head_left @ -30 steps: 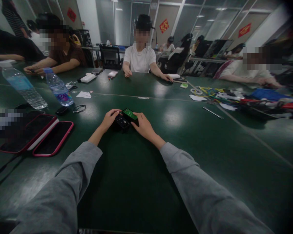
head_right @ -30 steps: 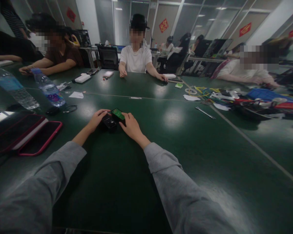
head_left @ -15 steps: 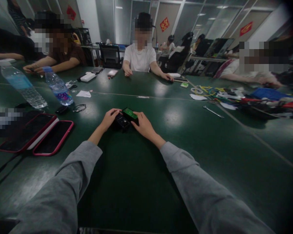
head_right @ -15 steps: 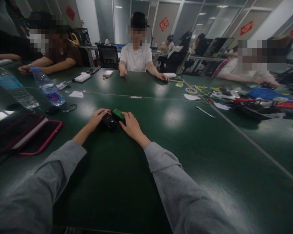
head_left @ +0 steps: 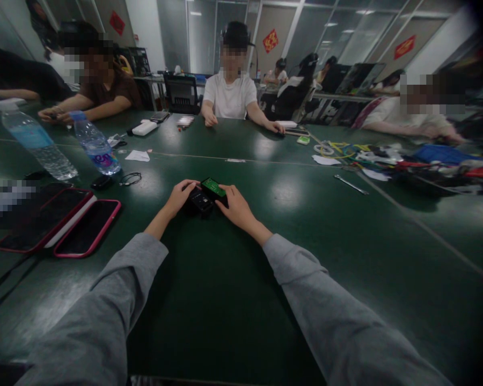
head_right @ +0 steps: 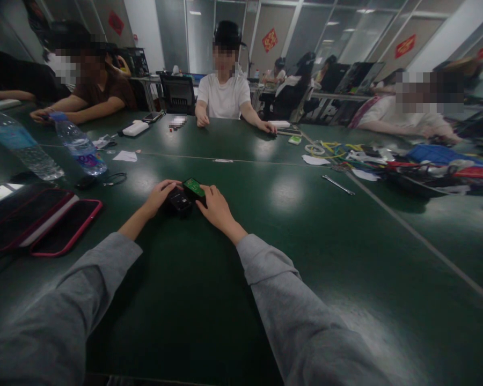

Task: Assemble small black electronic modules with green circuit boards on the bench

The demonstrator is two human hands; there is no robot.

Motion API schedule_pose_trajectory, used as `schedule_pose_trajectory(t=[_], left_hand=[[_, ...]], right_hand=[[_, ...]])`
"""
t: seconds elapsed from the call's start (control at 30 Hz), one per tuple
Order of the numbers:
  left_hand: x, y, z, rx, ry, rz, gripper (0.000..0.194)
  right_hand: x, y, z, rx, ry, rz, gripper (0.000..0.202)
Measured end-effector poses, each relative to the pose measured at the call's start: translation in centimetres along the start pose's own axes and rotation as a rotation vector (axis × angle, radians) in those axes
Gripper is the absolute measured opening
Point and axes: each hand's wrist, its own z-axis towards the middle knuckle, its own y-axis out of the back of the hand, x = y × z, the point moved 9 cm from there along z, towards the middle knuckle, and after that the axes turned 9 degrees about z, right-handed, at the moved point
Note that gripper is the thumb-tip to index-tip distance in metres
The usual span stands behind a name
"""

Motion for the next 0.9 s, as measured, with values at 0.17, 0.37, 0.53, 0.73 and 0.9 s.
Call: schedule_pose_trajectory(t=[0.17,0.37,0.53,0.73,0.9], left_hand=[[-0.04,0.01,-0.11,-0.001,0.001,-0.024,0.038],[0.07,-0.02,-0.07,0.004,0.008,-0.030,0.038],[0.09,0.08,-0.11,-0.005,0.011,-0.008,0.036],[0.10,0.20,0.02,-0.017,0.000,0.000,0.034],[0.32,0.19,0.11,-0.020,0.012,-0.011,0.033]], right_hand=[[-0.01,-0.02,-0.01,0.007,-0.015,-0.001,0.048],[0.05,-0.08,0.06,0.006,-0.013,-0.020,0.047],[0.21,0.17,0.00,0.002,-0.011,0.004,0.047],[0.74,0.41,-0.04,-0.006,0.021,0.011,0.046],[0.97,0.75,-0.03,-0.034,0.031,0.002,0.043]])
